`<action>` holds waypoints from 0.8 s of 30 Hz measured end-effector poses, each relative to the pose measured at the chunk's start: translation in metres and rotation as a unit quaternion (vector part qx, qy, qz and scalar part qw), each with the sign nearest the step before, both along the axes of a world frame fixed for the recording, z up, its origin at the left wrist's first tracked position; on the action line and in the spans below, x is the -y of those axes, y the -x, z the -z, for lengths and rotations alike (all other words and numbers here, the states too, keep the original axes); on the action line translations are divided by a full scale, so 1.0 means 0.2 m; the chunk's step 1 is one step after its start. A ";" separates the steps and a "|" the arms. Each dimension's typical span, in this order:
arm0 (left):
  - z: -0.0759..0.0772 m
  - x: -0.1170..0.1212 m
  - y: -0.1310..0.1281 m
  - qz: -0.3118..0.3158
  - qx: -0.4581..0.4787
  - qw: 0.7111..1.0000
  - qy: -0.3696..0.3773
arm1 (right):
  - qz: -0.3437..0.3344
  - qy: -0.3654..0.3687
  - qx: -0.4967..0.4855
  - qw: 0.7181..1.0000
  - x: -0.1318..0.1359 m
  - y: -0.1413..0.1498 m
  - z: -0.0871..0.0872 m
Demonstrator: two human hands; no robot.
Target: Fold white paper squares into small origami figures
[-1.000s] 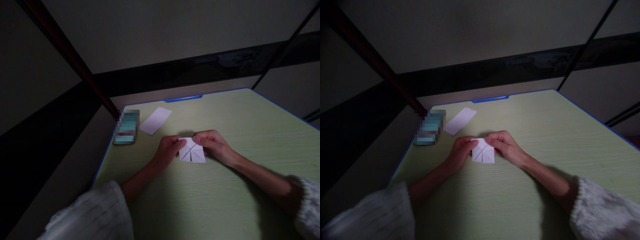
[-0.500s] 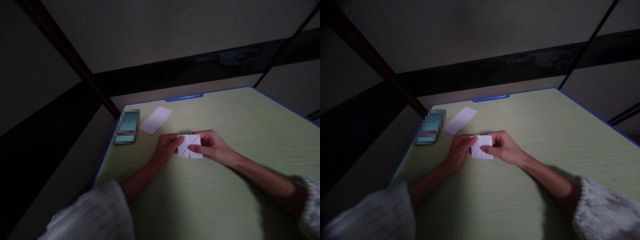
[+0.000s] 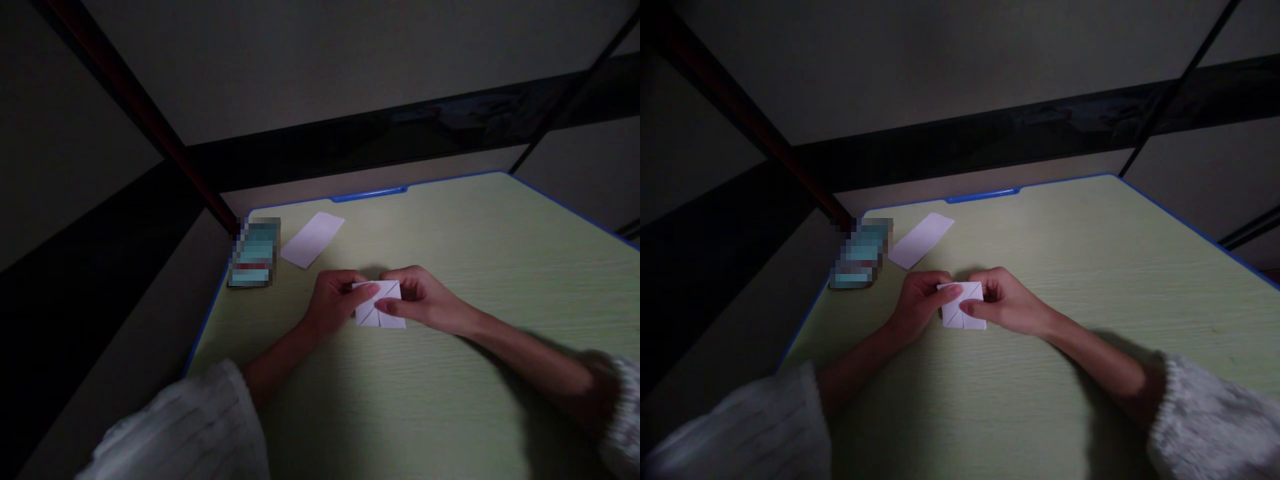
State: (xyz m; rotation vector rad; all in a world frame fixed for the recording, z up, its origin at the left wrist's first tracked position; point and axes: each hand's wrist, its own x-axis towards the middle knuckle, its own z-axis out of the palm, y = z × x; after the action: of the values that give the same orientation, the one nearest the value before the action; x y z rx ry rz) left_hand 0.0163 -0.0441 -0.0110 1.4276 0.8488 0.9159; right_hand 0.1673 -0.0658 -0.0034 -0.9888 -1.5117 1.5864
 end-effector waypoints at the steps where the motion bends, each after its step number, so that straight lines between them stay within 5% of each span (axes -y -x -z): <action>1: 0.00 0.00 0.00 -0.001 -0.003 1.000 -0.002 | 0.002 0.002 -0.002 1.000 0.00 0.00 0.00; 14: 0.00 -0.01 -0.01 -0.093 0.013 0.996 -0.004 | -0.011 -0.009 0.019 1.000 -0.01 0.00 0.00; 20: 0.02 -0.03 -0.02 -0.157 0.065 0.985 -0.015 | 0.068 -0.007 0.024 0.997 -0.02 0.00 0.00; 24: 0.04 -0.04 -0.02 -0.142 0.079 0.986 0.017 | 0.152 -0.022 -0.019 0.988 -0.03 0.00 0.00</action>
State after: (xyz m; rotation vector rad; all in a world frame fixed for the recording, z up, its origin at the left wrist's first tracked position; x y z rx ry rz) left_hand 0.0208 -0.0361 -0.0188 1.2037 0.9578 1.2080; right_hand 0.1680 -0.0601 -0.0041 -1.1003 -1.2938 1.3417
